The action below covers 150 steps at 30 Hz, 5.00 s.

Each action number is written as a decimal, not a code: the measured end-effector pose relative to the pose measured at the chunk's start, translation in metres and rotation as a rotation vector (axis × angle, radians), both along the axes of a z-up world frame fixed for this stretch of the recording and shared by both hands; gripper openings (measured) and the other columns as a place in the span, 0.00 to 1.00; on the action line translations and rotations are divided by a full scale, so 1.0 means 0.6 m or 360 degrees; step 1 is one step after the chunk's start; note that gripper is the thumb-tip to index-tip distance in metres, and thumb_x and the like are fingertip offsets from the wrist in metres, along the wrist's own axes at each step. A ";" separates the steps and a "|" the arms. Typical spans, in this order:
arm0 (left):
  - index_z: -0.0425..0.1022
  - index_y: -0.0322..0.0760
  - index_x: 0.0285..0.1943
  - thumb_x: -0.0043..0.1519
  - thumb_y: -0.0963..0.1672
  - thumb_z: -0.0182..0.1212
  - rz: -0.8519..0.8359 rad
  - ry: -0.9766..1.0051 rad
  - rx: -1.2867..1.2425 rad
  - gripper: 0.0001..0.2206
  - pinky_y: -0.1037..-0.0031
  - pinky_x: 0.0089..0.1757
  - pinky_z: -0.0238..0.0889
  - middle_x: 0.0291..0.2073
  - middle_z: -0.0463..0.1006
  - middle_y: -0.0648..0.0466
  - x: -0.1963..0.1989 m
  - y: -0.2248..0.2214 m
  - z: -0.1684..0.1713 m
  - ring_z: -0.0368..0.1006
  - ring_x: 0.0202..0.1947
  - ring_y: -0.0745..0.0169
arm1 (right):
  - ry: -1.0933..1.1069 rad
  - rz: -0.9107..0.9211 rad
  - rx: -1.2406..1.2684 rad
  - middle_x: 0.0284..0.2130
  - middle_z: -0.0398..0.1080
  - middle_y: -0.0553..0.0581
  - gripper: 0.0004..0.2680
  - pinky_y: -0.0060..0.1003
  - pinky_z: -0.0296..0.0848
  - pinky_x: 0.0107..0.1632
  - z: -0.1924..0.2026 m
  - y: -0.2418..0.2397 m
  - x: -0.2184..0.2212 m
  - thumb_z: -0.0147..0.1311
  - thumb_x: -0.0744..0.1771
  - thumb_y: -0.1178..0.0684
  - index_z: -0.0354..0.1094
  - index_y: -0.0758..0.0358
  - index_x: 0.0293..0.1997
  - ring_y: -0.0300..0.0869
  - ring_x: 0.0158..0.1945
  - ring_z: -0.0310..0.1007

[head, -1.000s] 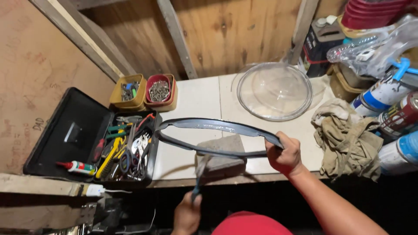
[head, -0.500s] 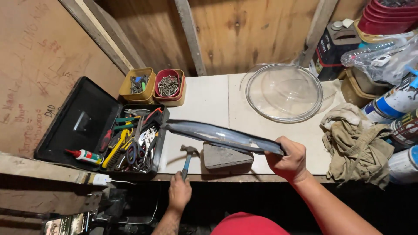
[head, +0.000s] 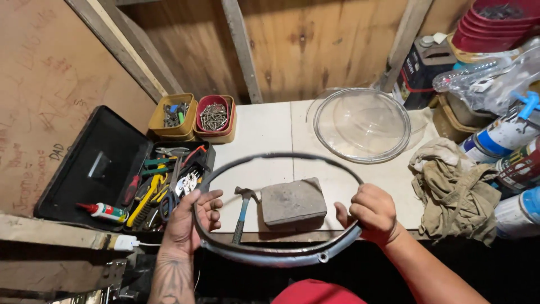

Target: Straightening a metal drum hoop by tapping it with a hammer against a stone block.

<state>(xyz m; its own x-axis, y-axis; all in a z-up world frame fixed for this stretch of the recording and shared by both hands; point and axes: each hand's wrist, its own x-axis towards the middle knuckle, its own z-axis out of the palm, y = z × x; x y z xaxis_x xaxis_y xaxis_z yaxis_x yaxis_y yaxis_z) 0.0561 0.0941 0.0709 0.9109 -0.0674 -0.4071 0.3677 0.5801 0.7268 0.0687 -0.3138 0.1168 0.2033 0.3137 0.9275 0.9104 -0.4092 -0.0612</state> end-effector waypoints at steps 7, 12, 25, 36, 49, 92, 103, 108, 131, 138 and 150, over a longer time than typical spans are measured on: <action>0.68 0.20 0.59 0.60 0.37 0.59 -0.0068 0.0191 0.0479 0.18 0.74 0.22 0.68 0.42 0.79 0.35 -0.005 -0.036 0.012 0.77 0.27 0.50 | 0.1181 -0.0768 0.0450 0.51 0.66 0.65 0.27 0.46 0.70 0.59 -0.073 -0.048 0.058 0.71 0.59 0.47 0.59 0.61 0.59 0.53 0.53 0.69; 0.68 0.36 0.63 0.61 0.35 0.56 -0.0137 0.0194 0.0746 0.20 0.79 0.18 0.63 0.44 0.80 0.49 0.010 -0.040 -0.057 0.84 0.38 0.48 | 0.2468 0.0091 0.1221 0.44 0.74 0.77 0.14 0.58 0.82 0.44 -0.162 -0.074 0.075 0.45 0.69 0.67 0.60 0.76 0.63 0.64 0.36 0.78; 0.66 0.35 0.69 0.60 0.31 0.55 0.0137 0.0136 0.0709 0.25 0.63 0.38 0.71 0.43 0.76 0.44 0.011 -0.050 -0.029 0.80 0.41 0.47 | 0.2663 -0.0015 0.1366 0.46 0.75 0.74 0.16 0.53 0.80 0.45 -0.121 -0.050 0.038 0.56 0.65 0.64 0.65 0.68 0.61 0.61 0.41 0.80; 0.68 0.35 0.68 0.62 0.30 0.50 0.0466 0.0050 0.0692 0.25 0.57 0.40 0.75 0.54 0.74 0.39 0.039 -0.040 -0.005 0.77 0.49 0.41 | 0.2567 0.0195 0.1385 0.47 0.73 0.76 0.19 0.55 0.82 0.43 -0.092 -0.035 0.028 0.60 0.61 0.68 0.64 0.69 0.58 0.63 0.40 0.81; 0.71 0.29 0.63 0.62 0.32 0.52 0.0447 0.0045 0.0729 0.19 0.54 0.40 0.75 0.54 0.76 0.39 0.009 -0.055 0.071 0.78 0.47 0.40 | 0.2452 0.0198 0.1292 0.48 0.73 0.74 0.20 0.52 0.83 0.45 -0.065 -0.047 0.026 0.60 0.61 0.66 0.65 0.73 0.60 0.60 0.39 0.80; 0.74 0.25 0.53 0.61 0.31 0.51 0.0406 -0.0083 0.0981 0.13 0.55 0.35 0.76 0.49 0.81 0.41 0.005 -0.031 0.045 0.81 0.40 0.44 | 0.2319 0.0145 0.1221 0.43 0.76 0.77 0.22 0.49 0.84 0.44 -0.047 -0.061 -0.001 0.64 0.59 0.67 0.67 0.76 0.59 0.57 0.37 0.79; 0.74 0.21 0.57 0.60 0.34 0.55 0.0474 -0.0247 0.0828 0.15 0.62 0.26 0.73 0.44 0.81 0.38 -0.029 -0.006 0.061 0.75 0.29 0.49 | 0.2290 0.0403 0.1338 0.42 0.76 0.80 0.22 0.54 0.82 0.45 -0.040 -0.062 0.004 0.62 0.59 0.69 0.65 0.78 0.59 0.62 0.34 0.80; 0.74 0.24 0.60 0.60 0.36 0.57 0.0486 -0.0283 0.0723 0.18 0.63 0.27 0.73 0.42 0.80 0.41 -0.041 -0.005 0.084 0.74 0.29 0.52 | 0.2251 0.0473 0.1327 0.41 0.76 0.79 0.20 0.54 0.83 0.45 -0.047 -0.067 0.005 0.62 0.60 0.67 0.66 0.78 0.58 0.62 0.35 0.80; 0.71 0.30 0.53 0.59 0.37 0.62 0.0464 -0.0543 0.0021 0.14 0.55 0.38 0.75 0.36 0.75 0.44 -0.008 -0.230 0.246 0.68 0.33 0.54 | 0.2835 -0.0091 0.1137 0.59 0.67 0.80 0.24 0.70 0.63 0.61 -0.184 -0.054 0.052 0.52 0.69 0.40 0.67 0.77 0.62 0.75 0.62 0.65; 0.60 0.33 0.53 0.60 0.38 0.67 0.0575 -0.0499 0.0056 0.19 0.52 0.37 0.78 0.39 0.75 0.45 0.041 -0.303 0.228 0.75 0.33 0.55 | 0.2201 0.0384 0.0657 0.53 0.74 0.75 0.29 0.60 0.65 0.63 0.006 -0.034 0.015 0.45 0.67 0.33 0.68 0.73 0.63 0.65 0.58 0.74; 0.77 0.43 0.35 0.60 0.49 0.63 0.0746 -0.0189 0.2238 0.08 0.56 0.39 0.73 0.20 0.79 0.52 0.083 -0.025 -0.216 0.82 0.33 0.49 | 0.1565 -0.0335 0.0122 0.11 0.61 0.54 0.18 0.38 0.66 0.29 -0.030 -0.016 0.098 0.46 0.70 0.33 0.67 0.49 0.25 0.45 0.18 0.60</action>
<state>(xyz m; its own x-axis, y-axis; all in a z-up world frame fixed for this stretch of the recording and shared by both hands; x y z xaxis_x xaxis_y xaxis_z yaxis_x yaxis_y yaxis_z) 0.1062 0.0792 -0.0586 0.7698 0.6099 0.1883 0.2504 -0.5599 0.7898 0.1273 -0.3233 0.0987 0.9334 0.1296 0.3345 0.3513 -0.5193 -0.7791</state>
